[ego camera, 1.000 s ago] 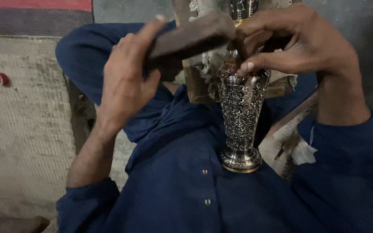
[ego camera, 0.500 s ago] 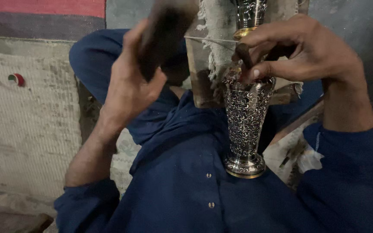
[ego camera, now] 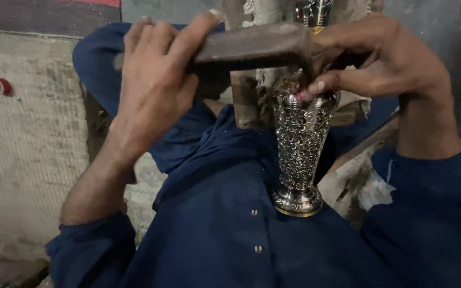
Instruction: The person sits cross-legged on the floor with an ornate silver vase held against a wooden support. They hold a small chisel against the vase surface and strike it with a wooden mallet, working the pattern around the vase's neck and body.
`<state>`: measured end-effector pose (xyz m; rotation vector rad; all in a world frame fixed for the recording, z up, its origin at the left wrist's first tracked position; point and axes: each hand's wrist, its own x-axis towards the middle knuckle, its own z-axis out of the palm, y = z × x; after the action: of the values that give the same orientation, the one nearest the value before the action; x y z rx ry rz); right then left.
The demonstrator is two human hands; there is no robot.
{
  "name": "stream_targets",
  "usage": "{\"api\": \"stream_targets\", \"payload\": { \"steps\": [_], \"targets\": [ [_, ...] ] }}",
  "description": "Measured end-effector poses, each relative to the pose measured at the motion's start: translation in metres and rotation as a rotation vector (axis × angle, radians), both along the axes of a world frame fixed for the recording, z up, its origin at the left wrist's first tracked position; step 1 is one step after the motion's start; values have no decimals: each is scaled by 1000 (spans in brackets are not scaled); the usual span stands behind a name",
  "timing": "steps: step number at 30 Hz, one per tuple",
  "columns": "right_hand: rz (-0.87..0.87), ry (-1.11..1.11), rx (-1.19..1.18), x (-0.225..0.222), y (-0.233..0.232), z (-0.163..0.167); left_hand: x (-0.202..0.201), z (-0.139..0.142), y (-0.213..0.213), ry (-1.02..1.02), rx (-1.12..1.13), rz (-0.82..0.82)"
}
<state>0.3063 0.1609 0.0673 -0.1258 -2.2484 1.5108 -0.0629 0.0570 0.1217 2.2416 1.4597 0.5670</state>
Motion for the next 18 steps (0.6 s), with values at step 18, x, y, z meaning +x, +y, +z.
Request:
{"api": "stream_targets", "payload": {
  "steps": [18],
  "targets": [
    [-201, -195, 26, -7, -14, 12, 3, -3, -4, -306, -35, -22]
  ]
}}
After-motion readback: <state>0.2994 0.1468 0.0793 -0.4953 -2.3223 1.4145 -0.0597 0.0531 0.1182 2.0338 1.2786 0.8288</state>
